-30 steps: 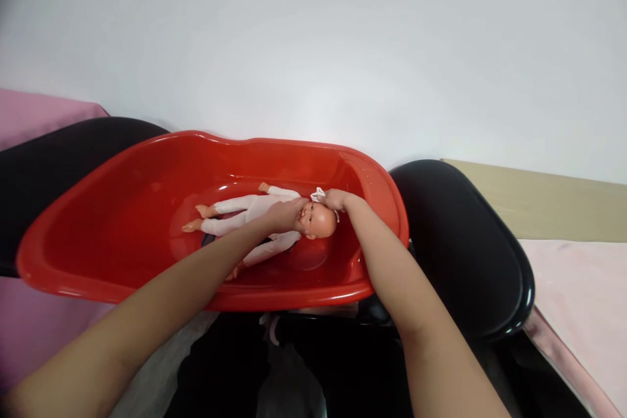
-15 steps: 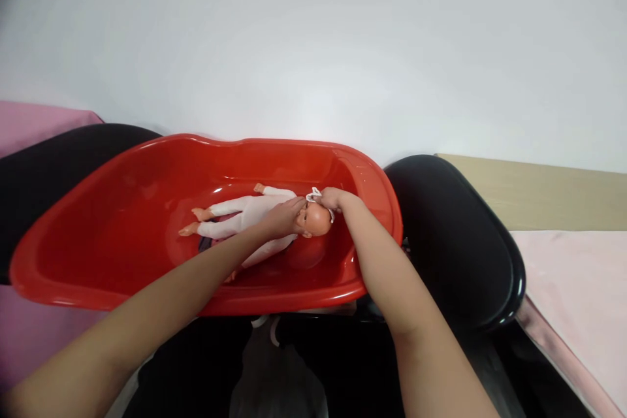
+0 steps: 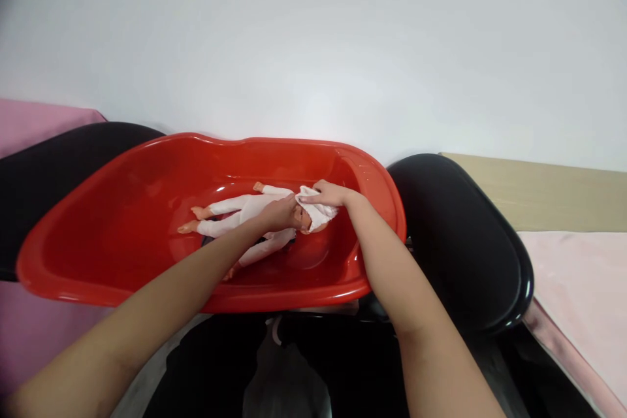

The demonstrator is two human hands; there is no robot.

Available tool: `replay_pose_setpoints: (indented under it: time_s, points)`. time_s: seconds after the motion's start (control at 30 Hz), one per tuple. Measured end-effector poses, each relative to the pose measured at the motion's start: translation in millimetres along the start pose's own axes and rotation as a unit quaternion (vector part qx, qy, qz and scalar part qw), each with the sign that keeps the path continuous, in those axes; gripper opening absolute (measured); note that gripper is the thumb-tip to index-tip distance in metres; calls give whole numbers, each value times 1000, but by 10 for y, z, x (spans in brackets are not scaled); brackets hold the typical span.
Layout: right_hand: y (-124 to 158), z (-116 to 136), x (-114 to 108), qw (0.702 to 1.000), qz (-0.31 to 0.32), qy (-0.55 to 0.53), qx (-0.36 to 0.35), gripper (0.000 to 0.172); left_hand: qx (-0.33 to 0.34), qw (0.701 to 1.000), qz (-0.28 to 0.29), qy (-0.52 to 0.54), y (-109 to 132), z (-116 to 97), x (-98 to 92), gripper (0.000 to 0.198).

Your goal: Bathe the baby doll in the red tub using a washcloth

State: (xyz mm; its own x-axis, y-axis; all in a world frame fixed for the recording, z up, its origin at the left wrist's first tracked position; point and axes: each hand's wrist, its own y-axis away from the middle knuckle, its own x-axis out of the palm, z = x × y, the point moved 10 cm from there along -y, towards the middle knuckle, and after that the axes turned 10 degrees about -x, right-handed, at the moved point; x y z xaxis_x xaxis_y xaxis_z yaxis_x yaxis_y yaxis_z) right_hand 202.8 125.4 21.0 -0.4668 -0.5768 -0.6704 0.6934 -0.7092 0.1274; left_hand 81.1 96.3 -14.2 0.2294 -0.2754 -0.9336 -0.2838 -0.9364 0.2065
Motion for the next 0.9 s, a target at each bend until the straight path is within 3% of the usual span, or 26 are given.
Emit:
replay_pose_setpoints:
  time_s: [0.13, 0.23, 0.27, 0.33, 0.4, 0.5, 0.6, 0.67, 0.8, 0.9]
  points:
    - [-22, -28, 83, 998, 20, 52, 0, 39, -3, 999, 10, 31, -43, 56, 53, 89]
    - [-32, -24, 104, 997, 9, 73, -1, 81, -14, 999, 18, 32, -60, 89, 97, 94]
    - [-39, 1, 149, 997, 24, 65, -13, 84, -10, 999, 18, 31, -58, 78, 100, 95]
    - [-48, 8, 224, 997, 57, 57, -13, 62, 1, 1000, 9, 25, -51, 48, 84, 92]
    - [-41, -70, 204, 996, 58, 64, 33, 34, 13, 1000, 2, 23, -46, 16, 65, 87]
    - [3, -173, 139, 992, 49, 63, 101, 34, 23, 1000, 11, 18, -46, -5, 72, 86]
    - [34, -121, 163, 992, 68, 51, 96, 36, 28, 999, 11, 11, -39, -10, 73, 85]
    - [35, -25, 209, 993, 83, 57, 63, 47, 33, 999, 2, 14, -29, -18, 57, 83]
    - [19, 108, 298, 985, 91, 144, 12, 91, 32, 999, 2, 29, -28, -18, 61, 84]
    - [7, 109, 330, 978, 90, 187, 15, 100, 9, 999, 7, 33, -54, 31, 81, 80]
